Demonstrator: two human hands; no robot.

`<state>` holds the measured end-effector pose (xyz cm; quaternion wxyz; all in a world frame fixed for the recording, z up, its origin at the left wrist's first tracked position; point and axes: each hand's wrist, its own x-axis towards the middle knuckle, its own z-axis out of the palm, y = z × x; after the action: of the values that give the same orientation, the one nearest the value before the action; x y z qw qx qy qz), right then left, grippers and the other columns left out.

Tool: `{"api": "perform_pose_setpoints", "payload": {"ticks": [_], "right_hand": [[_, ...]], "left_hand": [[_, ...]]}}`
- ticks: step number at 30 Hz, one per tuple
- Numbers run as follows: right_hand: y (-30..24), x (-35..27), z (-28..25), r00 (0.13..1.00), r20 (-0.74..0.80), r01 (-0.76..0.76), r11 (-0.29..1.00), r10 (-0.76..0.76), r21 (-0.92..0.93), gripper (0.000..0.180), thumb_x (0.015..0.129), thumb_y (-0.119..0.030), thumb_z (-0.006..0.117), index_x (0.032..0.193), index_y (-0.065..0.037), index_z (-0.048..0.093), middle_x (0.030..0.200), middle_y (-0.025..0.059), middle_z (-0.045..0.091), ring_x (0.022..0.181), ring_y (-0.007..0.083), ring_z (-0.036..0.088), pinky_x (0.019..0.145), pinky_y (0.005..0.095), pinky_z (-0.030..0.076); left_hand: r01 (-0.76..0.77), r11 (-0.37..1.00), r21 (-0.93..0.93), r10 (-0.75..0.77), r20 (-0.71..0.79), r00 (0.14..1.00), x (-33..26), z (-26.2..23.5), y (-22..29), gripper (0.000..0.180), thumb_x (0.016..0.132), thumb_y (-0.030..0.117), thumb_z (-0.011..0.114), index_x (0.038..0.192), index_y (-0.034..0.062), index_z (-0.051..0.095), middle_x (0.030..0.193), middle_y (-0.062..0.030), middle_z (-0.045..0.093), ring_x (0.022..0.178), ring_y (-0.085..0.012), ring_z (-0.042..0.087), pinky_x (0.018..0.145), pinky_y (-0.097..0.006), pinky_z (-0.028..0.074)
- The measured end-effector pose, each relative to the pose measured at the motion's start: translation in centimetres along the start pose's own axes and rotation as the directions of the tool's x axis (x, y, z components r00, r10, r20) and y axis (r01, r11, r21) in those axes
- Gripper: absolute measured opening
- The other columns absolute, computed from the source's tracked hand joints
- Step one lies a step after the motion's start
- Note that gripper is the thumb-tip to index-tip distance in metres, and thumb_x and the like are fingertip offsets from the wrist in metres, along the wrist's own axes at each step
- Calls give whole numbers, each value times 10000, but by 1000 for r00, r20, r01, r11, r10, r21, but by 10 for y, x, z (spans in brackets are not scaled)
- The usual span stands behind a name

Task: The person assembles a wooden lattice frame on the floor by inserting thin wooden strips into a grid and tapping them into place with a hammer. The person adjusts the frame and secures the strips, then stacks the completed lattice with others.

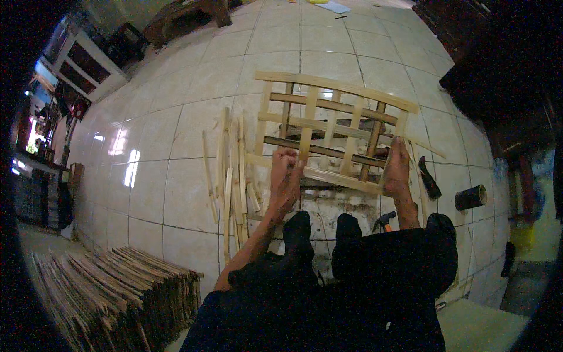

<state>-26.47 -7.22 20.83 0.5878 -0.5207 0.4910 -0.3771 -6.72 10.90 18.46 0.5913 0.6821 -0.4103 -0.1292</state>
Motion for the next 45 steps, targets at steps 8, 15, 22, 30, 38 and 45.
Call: {"api": "perform_pose_setpoints", "payload": {"ticks": [8,15,22,30,38,45], "right_hand": [[44,26,-4,886,-141,401,882,-442,-246,445,961,-401,449,1180,-31,562,997,86,621,913,241,587,841,371,459],[-4,-48,-1,-14,795,888,-373,-607,-269,334,790,-305,673,1120,-318,628,1156,-27,587,1068,177,556,933,363,433],[35,-52,-8,233,817,939,-96,-527,-330,509,795,-351,655,1273,-225,532,1215,71,535,1139,225,490,964,429,405],[102,-31,14,959,266,-30,971,94,-236,431,993,-366,395,1123,10,563,912,115,610,872,193,570,820,326,447],[122,-42,22,969,245,130,926,-43,-354,420,958,-390,487,1120,-9,555,849,82,603,800,169,587,670,334,495],[149,-30,11,956,268,209,915,-117,-345,380,981,-332,459,1010,23,595,806,57,577,771,154,502,738,307,424]], "left_hand": [[392,909,-142,-73,871,486,-43,3,-9,471,963,402,458,1239,23,507,1316,-122,468,1218,-287,442,987,-372,365],[602,-84,-794,52,600,798,41,-31,-14,744,910,502,486,1430,32,233,1418,-172,372,1264,-340,412,1025,-508,388],[593,330,-735,-349,489,799,28,-37,-61,602,883,157,588,1399,25,309,1372,-143,451,1079,-282,576,936,-412,505],[687,366,-627,-317,611,726,14,-48,-88,581,868,120,578,1387,43,329,1351,-141,485,1062,-242,583,877,-378,512],[645,514,-565,-323,569,756,41,-59,-121,600,931,442,505,1372,63,359,1316,-130,482,1142,-278,520,924,-407,482],[398,674,-623,-313,247,917,139,-57,-82,529,949,458,459,1268,36,466,1171,-161,533,1017,-270,586,819,-402,508]]}}
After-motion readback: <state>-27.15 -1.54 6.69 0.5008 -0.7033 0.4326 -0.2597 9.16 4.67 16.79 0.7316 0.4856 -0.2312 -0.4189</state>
